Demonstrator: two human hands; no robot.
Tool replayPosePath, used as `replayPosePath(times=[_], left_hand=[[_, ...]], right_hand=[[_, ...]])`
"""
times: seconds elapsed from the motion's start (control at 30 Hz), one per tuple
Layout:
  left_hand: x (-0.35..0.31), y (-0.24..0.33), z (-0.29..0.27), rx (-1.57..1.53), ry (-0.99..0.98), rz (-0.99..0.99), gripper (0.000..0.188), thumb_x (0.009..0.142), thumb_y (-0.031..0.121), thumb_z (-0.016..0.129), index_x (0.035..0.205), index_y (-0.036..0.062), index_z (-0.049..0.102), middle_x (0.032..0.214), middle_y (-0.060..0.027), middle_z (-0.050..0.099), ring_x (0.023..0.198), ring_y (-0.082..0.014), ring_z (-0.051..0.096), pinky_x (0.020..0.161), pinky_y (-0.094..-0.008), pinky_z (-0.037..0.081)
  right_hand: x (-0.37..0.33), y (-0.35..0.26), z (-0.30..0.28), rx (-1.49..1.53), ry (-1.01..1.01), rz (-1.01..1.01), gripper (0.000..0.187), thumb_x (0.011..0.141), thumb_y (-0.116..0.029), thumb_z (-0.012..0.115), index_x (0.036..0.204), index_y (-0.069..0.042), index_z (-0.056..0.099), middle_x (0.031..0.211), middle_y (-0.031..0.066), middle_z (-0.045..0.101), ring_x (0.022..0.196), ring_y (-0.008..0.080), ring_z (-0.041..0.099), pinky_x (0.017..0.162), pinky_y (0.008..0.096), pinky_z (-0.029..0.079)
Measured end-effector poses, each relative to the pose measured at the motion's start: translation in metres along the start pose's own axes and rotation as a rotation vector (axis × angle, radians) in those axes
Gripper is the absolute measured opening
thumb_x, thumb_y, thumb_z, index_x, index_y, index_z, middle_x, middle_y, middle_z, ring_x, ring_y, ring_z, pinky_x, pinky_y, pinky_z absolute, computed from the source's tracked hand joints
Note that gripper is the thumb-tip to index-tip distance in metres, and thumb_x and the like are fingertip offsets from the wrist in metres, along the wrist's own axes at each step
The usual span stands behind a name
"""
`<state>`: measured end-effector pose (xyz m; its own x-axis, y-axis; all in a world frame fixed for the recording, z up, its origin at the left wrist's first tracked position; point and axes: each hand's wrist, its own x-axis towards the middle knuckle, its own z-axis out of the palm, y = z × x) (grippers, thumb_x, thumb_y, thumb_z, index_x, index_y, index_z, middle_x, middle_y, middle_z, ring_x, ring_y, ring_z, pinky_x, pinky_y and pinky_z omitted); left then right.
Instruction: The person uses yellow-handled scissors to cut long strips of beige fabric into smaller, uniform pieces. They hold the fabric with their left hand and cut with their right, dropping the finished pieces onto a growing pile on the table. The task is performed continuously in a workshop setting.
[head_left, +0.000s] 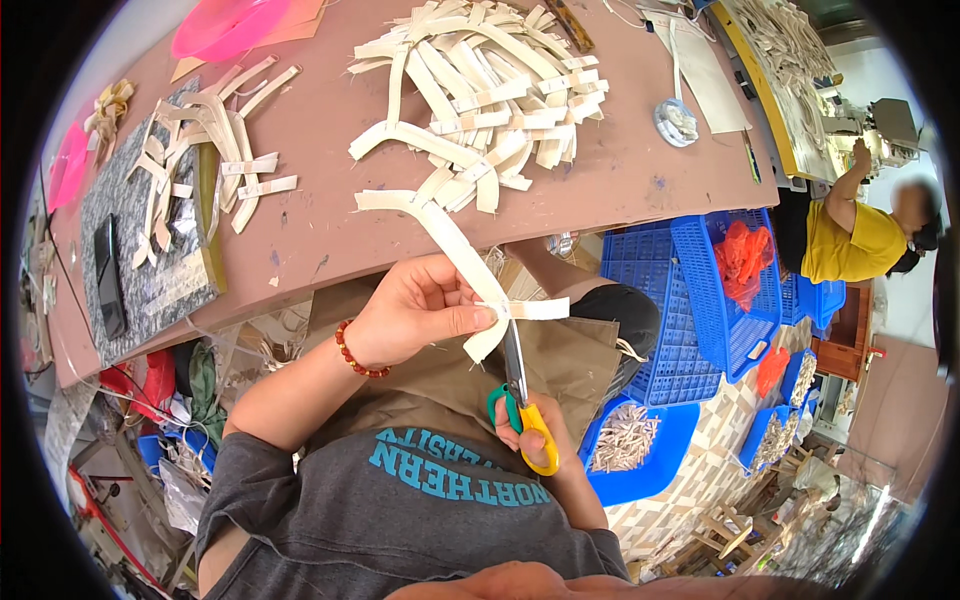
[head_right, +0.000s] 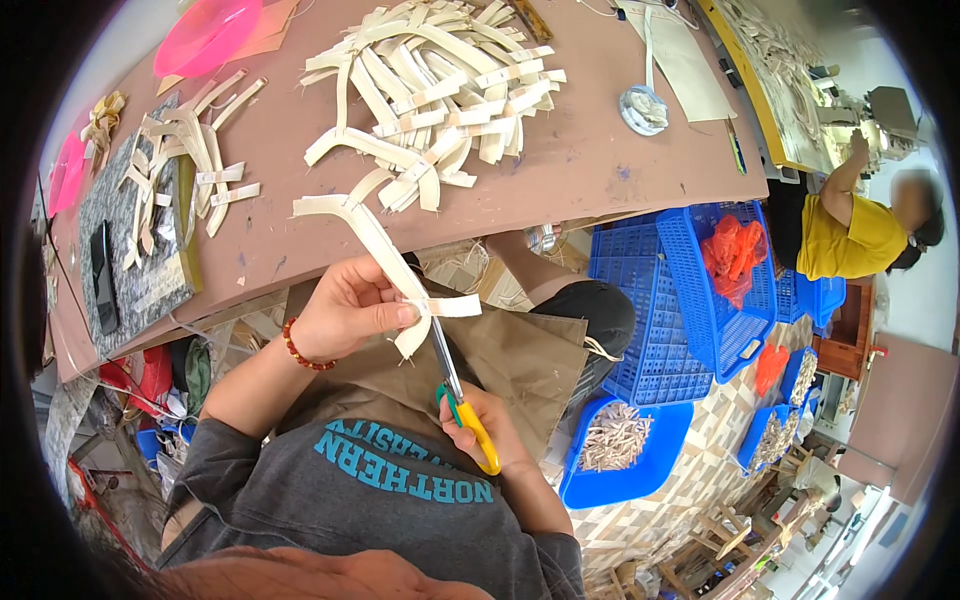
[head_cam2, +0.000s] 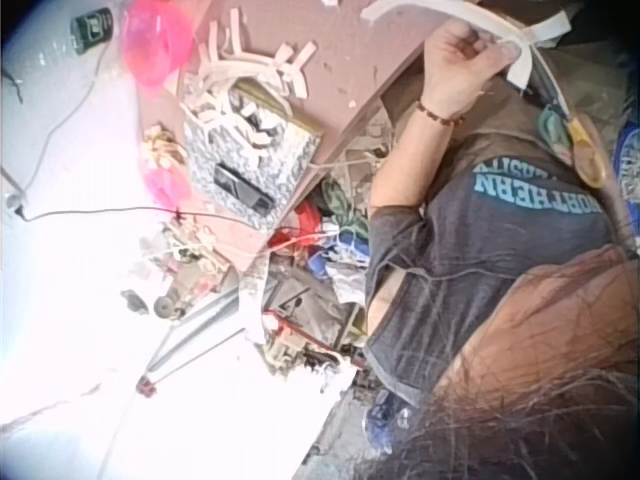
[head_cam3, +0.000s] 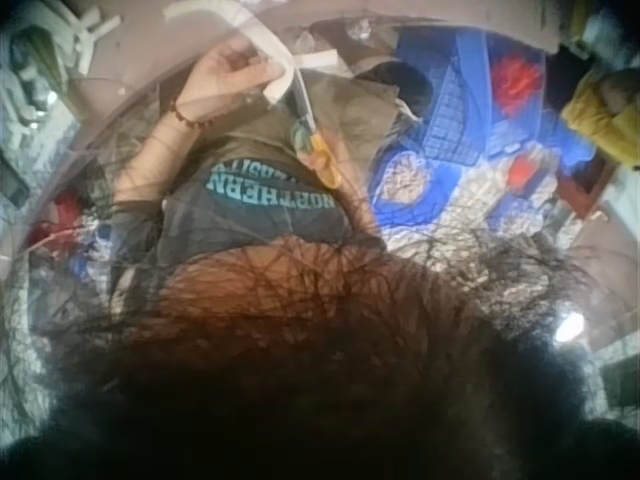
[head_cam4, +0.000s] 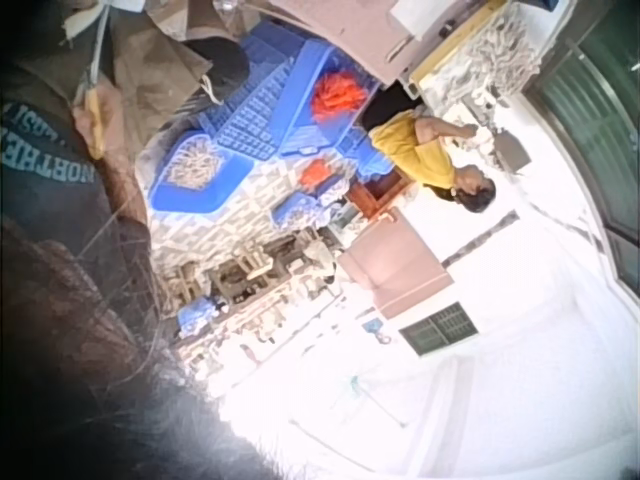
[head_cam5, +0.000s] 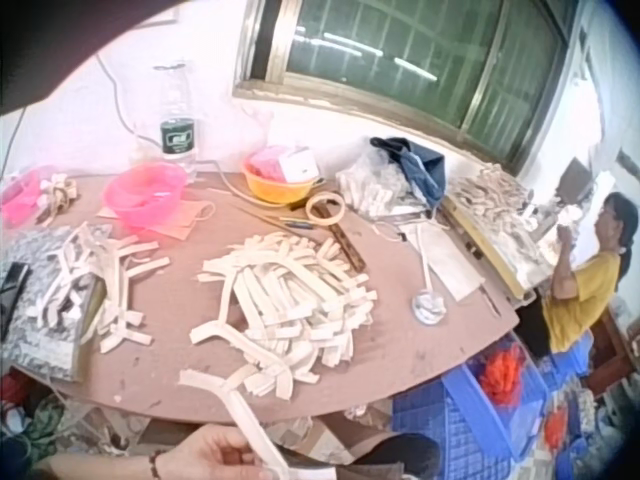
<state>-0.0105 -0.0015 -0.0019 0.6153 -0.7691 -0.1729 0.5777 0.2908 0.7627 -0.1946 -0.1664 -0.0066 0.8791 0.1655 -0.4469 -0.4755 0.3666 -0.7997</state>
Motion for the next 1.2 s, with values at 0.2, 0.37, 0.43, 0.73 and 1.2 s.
replayPosePath(times=[0.2, 0.37, 0.43, 0.73, 1.2], left_hand=[[0.000, 0.006, 0.002, 0.067, -0.059, -0.045, 0.020, 0.080, 0.000, 0.066, 0.100, -0.0007, 0.063, 0.089, -0.0049, 0.065, 0.081, -0.0101, 0.061, 0.073, -0.0249, 0.050], [-0.001, 0.010, -0.001, 0.080, -0.091, -0.056, 0.021, 0.079, -0.001, 0.067, 0.100, -0.0006, 0.063, 0.089, -0.0047, 0.065, 0.083, -0.0101, 0.061, 0.074, -0.0251, 0.050], [-0.002, 0.011, -0.003, 0.104, -0.109, -0.061, 0.021, 0.079, -0.002, 0.067, 0.100, -0.0008, 0.063, 0.090, -0.0049, 0.065, 0.083, -0.0102, 0.061, 0.075, -0.0251, 0.050], [0.000, 0.015, -0.005, 0.123, -0.217, -0.153, 0.029, 0.079, -0.002, 0.067, 0.107, -0.0032, 0.061, 0.093, -0.0049, 0.065, 0.084, -0.0079, 0.060, 0.075, -0.0227, 0.048], [0.002, 0.011, -0.008, 0.150, -0.186, -0.130, 0.028, 0.082, 0.002, 0.066, 0.109, -0.0017, 0.059, 0.094, -0.0044, 0.064, 0.087, -0.0086, 0.061, 0.078, -0.0233, 0.050]], right_hand=[[0.004, -0.002, 0.002, 0.005, -0.024, -0.034, 0.052, 0.077, -0.051, 0.067, 0.082, -0.003, 0.051, 0.082, 0.0010, 0.044, 0.067, 0.0088, 0.041, 0.059, 0.0224, 0.034], [0.002, -0.011, 0.003, -0.111, 0.035, 0.030, 0.057, 0.076, -0.058, 0.066, 0.080, -0.003, 0.050, 0.080, 0.0007, 0.044, 0.065, 0.0083, 0.041, 0.058, 0.0223, 0.033], [0.000, -0.006, -0.003, -0.133, 0.022, 0.008, 0.057, 0.076, -0.058, 0.065, 0.079, -0.003, 0.051, 0.079, 0.0003, 0.044, 0.065, 0.0083, 0.041, 0.057, 0.0225, 0.033], [0.003, -0.002, -0.008, -0.147, -0.002, 0.006, 0.058, 0.075, -0.059, 0.065, 0.083, -0.003, 0.050, 0.077, -0.0014, 0.044, 0.063, 0.0069, 0.040, 0.055, 0.0224, 0.033], [0.006, -0.010, 0.002, -0.121, 0.101, 0.117, 0.072, 0.058, -0.069, 0.066, 0.081, -0.003, 0.051, 0.072, -0.0024, 0.046, 0.060, 0.0043, 0.041, 0.051, 0.0185, 0.031]])
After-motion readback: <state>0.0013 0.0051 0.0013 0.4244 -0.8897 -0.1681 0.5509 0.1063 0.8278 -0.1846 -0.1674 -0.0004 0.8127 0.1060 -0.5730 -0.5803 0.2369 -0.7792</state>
